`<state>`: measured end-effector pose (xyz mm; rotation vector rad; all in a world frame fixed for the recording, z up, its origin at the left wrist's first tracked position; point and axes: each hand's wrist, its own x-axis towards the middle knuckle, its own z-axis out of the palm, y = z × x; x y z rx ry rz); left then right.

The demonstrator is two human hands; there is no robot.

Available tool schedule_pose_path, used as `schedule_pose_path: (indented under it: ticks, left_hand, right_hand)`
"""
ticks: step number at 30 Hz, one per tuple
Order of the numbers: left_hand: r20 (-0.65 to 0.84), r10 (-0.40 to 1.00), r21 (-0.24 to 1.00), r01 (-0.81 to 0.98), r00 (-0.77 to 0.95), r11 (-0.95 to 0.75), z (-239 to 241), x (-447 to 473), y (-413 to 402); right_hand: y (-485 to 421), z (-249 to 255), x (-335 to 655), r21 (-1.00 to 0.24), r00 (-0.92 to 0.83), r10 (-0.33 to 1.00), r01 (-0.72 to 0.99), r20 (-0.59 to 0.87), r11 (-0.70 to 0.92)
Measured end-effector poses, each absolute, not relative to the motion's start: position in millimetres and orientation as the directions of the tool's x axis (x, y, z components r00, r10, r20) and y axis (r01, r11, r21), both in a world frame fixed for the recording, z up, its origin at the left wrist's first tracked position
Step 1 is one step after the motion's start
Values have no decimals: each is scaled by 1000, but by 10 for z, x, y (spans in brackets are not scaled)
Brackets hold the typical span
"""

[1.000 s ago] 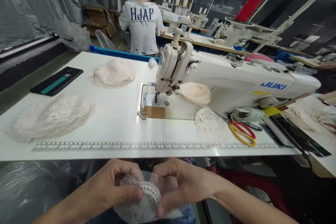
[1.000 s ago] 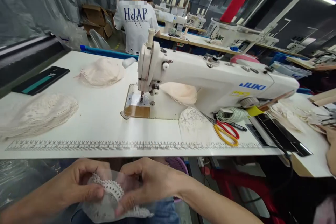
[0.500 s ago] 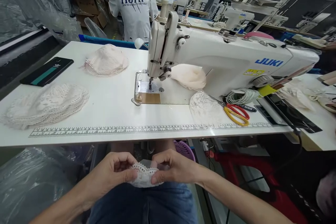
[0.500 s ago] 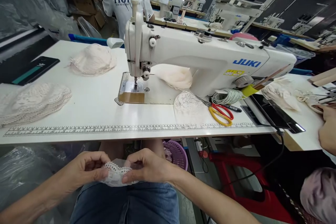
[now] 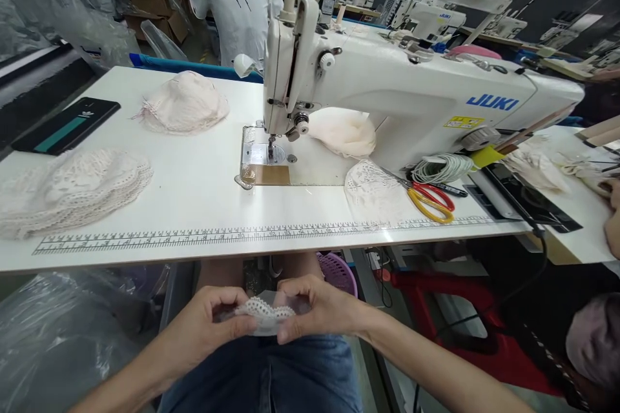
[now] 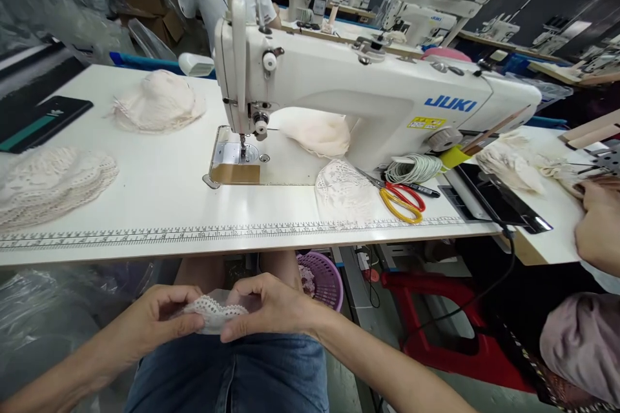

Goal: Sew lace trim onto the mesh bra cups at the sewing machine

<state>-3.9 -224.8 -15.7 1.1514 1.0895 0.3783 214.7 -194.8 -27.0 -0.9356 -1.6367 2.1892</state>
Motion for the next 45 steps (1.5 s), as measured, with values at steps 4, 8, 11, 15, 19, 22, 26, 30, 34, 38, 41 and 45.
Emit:
schedule_pose_path:
  ticks: [4, 8, 11, 15, 19, 22, 26, 30, 34, 38, 41, 45]
  left_hand:
    - [-484, 765, 872, 304, 424, 384, -135, 16, -2233]
    - [-480, 782, 865, 363, 398, 347, -105, 48, -2214]
    - [-485, 786, 848, 427, 383, 315, -74, 66, -2202]
    - [-481, 780, 849, 434, 401, 301, -50, 69, -2184]
    - [-455, 812, 824, 518, 366, 228, -78, 61, -2186]
    - [-436, 843, 800, 565, 315, 203, -111, 69, -2201]
    - [-368, 878, 809, 571, 307, 139, -113, 85, -2204]
    - [-357, 888, 818, 556, 288, 149, -109, 96, -2183]
    - [-392, 871, 838, 505, 297, 205, -139, 81, -2192]
    - [-431, 850, 853, 445, 302, 274, 53, -63, -2109]
    - [-399, 868, 835, 509, 295, 210, 409, -237, -1791]
    - [-298, 873, 729, 682, 385, -51, 754, -357, -988]
  right_hand:
    - [-1940, -313, 2125, -957, -747, 607, 139, -271, -256]
    - [-1937, -350, 2106, -965, -762, 598, 147, -250, -217]
    - [-1944, -358, 2088, -950, -762, 576, 172, -295, -259]
    - [-1944, -369, 2083, -937, -712, 615, 190, -337, -293]
    - [-1935, -399, 2102, -962, -681, 679, 193, -274, -195]
    - [-1930, -422, 2110, -972, -663, 715, 211, -223, -106]
    - [-1933, -433, 2103, -978, -640, 751, 207, -161, -33]
    - [-1933, -438, 2091, -969, -632, 752, 246, -187, -34]
    - [-1924, -392, 2089, -963, -639, 740, 263, -211, -48]
    - [-1868, -177, 2020, -971, -663, 725, 235, -186, -34]
    - [-1708, 40, 1867, -958, -683, 723, 262, -99, 116]
    - [-1240, 197, 1648, -860, -629, 778, 407, -19, 308]
